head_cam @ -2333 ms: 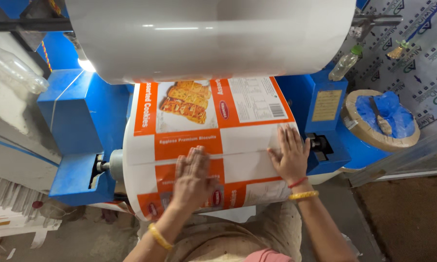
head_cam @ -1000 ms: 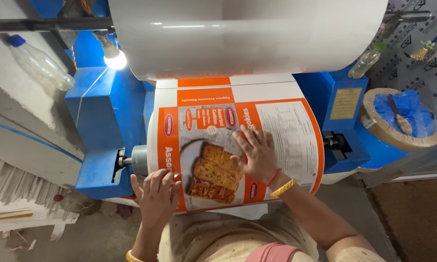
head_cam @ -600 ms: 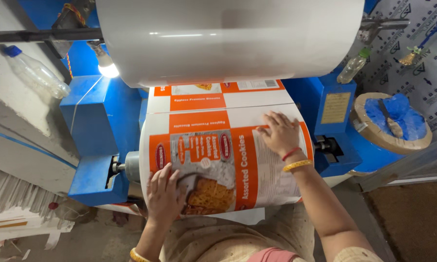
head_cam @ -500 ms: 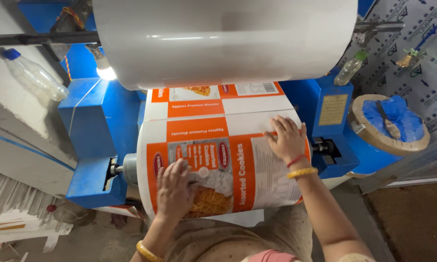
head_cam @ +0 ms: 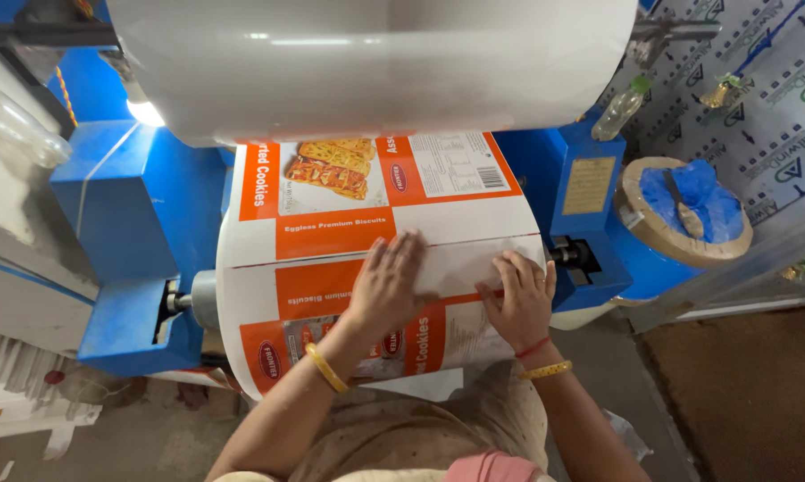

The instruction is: The person wraps a large roll of printed packaging material around a cylindrical object mounted on a blue machine. They use both hands to smooth the material and ensure it adheres properly to the surface.

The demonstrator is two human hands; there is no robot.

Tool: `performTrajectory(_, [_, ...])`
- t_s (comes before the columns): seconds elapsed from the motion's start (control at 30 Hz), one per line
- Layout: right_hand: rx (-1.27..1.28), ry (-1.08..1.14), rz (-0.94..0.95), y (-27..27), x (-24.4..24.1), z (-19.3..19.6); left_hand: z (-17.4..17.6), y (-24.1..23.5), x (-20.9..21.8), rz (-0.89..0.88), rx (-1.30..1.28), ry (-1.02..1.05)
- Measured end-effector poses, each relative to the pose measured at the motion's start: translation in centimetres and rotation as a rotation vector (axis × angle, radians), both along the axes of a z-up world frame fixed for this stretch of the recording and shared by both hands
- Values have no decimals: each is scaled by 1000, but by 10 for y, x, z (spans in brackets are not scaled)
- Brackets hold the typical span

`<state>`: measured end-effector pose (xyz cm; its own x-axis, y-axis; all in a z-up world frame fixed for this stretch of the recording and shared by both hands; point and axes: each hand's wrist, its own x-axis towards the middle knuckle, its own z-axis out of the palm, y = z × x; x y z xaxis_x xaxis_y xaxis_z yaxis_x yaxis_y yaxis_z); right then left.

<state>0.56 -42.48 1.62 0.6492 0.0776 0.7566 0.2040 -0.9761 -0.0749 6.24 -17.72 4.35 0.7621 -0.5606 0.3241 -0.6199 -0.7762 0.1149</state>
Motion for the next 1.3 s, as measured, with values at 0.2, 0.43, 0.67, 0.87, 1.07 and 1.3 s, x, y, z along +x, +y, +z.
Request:
performTrajectory(0.2, [16, 87, 14, -9, -29, -20, 22, 87, 20, 395, 145, 180])
performTrajectory(0.43, [-56, 115, 121, 4, -24, -23, -19, 187, -18, 538, -106, -213])
performTrajectory(0.67, [-131, 248, 305, 78, 15, -6, -58, 193, -60, 440, -263, -406])
performTrajectory(0.87, [-273, 220, 454, 138, 46, 10, -70, 198, -83, 465, -254, -494])
performTrajectory(1.07, [-242, 357, 290, 103, 105, 18, -72, 204, -101, 491, -234, -454])
performTrajectory(1.3, [-179, 476, 13, -1, 142, 6, -60, 193, -98, 475, -259, -419])
